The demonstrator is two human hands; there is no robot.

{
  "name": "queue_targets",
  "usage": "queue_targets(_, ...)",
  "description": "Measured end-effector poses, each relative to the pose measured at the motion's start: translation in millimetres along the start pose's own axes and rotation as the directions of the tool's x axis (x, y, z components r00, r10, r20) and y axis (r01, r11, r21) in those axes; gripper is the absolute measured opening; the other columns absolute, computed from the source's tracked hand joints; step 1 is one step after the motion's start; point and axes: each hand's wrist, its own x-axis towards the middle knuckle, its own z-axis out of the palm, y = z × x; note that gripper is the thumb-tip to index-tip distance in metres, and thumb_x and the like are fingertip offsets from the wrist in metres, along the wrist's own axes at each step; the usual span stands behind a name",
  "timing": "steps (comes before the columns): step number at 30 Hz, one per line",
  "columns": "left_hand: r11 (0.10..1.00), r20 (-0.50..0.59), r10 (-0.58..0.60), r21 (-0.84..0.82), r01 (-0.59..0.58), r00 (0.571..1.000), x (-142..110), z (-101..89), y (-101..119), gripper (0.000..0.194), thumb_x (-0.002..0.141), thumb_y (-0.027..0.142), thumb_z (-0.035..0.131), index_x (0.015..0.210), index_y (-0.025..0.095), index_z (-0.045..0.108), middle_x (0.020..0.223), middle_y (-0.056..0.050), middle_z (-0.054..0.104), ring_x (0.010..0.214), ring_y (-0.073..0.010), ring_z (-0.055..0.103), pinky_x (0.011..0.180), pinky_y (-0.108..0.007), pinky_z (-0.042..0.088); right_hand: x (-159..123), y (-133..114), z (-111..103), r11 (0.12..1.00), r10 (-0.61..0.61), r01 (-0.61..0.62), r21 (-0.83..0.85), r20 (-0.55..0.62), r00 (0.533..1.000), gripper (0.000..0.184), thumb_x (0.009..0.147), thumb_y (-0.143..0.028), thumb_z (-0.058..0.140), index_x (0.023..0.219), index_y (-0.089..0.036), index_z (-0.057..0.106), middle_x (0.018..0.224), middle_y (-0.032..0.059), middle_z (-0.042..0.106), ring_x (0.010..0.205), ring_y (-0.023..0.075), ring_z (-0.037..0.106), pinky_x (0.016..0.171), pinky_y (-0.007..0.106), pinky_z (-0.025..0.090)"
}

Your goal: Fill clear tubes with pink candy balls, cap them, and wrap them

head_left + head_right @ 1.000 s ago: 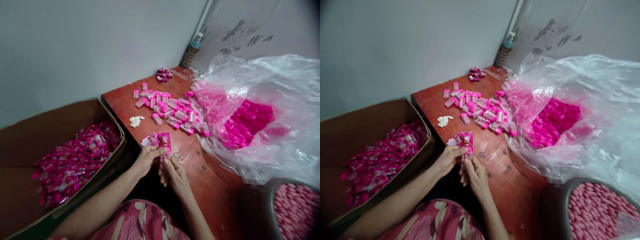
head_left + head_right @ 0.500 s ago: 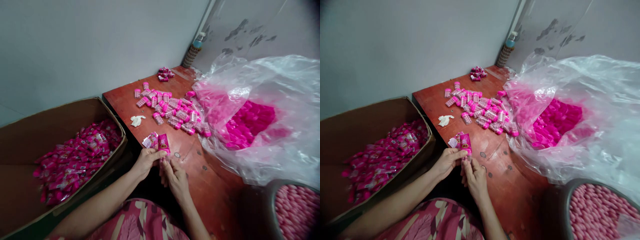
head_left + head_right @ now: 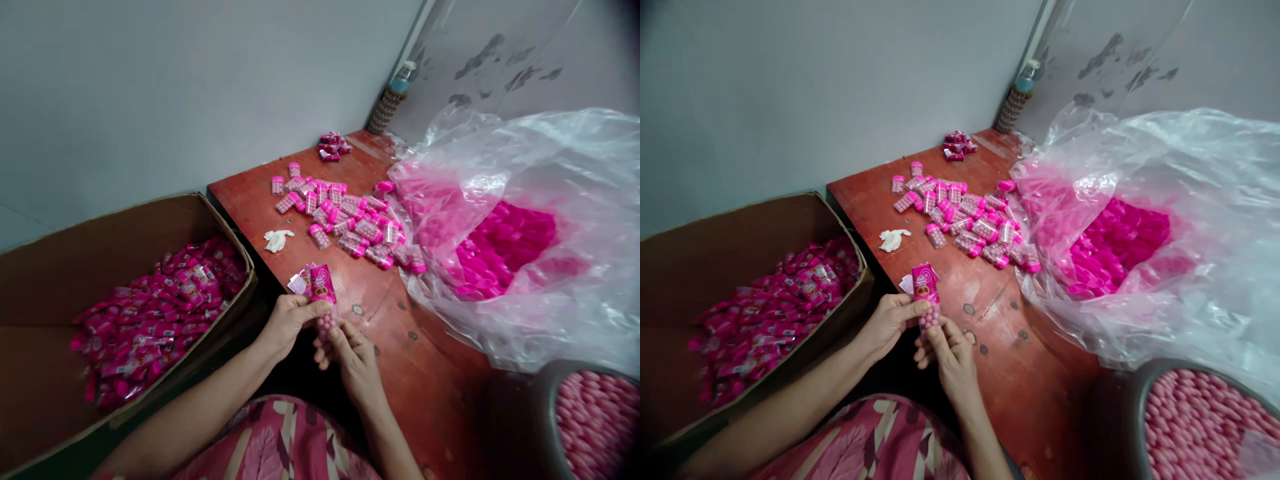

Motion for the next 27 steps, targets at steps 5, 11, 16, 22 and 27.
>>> queue_targets(5, 0.998, -0.096, 0.019, -0.061, -0.025, 0.995, 0, 5.9, -9, 0.026, 0.059, 0.033, 0.074, 0.060, 0.009, 0.064, 0.054, -0.002, 0.059, 0.047, -0.0099, 0.051, 0.050, -0.024, 0.040, -2, -1, 1, 0.989, -0.075, 0.059, -0.135, -0.120, 0.990, 0.021, 0.080, -0.037, 0.057, 0.085, -0.017, 0.060, 0.068, 0.0011, 0.063, 0.051, 0.0113, 0.058, 0.048, 0.022, 0.050)
queue_targets(11, 0.994, -0.084, 0.042, -0.094, -0.050, 0.996, -4, 7.6, -13, 0.027, 0.064, 0.034, 0.071, 0.062, 0.008, 0.063, 0.055, -0.003, 0.058, 0.049, -0.0104, 0.051, 0.048, -0.022, 0.039, 0, 3, 3, 1.000, -0.015, 0.015, -0.006, -0.096, 0.995, 0.019, 0.081, -0.036, 0.057, 0.082, -0.016, 0.059, 0.064, 0.0002, 0.062, 0.043, 0.0086, 0.055, 0.039, 0.018, 0.044)
queue_targets(16, 0.986, -0.094, -0.021, -0.165, 0.005, 0.995, -3, 4.2, -8, 0.027, 0.061, 0.031, 0.074, 0.064, 0.007, 0.062, 0.056, -0.004, 0.057, 0.053, -0.0106, 0.052, 0.048, -0.020, 0.039, -4, 0, 10, 0.992, -0.067, 0.057, -0.109, -0.097, 0.993, 0.021, 0.079, -0.035, 0.059, 0.086, -0.016, 0.059, 0.061, -0.0010, 0.061, 0.044, 0.0086, 0.056, 0.042, 0.018, 0.047)
queue_targets(22, 0.988, -0.072, -0.045, -0.150, 0.034, 0.996, -9, 12.7, -21, 0.029, 0.065, 0.035, 0.070, 0.060, 0.010, 0.056, 0.042, 0.005, 0.044, 0.032, -0.0041, 0.033, 0.032, -0.018, 0.024, 1, 3, 14, 0.992, -0.129, 0.126, -0.026, -0.152, 0.980, 0.015, 0.080, -0.030, 0.059, 0.085, -0.018, 0.053, 0.056, -0.0038, 0.061, 0.044, 0.0088, 0.057, 0.044, 0.018, 0.048)
queue_targets(27, 0.978, 0.050, -0.024, -0.206, 0.034, 0.998, -19, 8.3, -14, 0.032, 0.071, 0.033, 0.066, 0.054, 0.010, 0.053, 0.043, 0.004, 0.043, 0.037, -0.0045, 0.038, 0.039, -0.019, 0.032, 18, 1, 14, 0.981, -0.110, 0.113, 0.159, -0.028, 0.994, 0.028, 0.074, -0.026, 0.066, 0.081, -0.022, 0.039, 0.048, -0.0077, 0.060, 0.035, 0.0105, 0.055, 0.036, 0.017, 0.044)
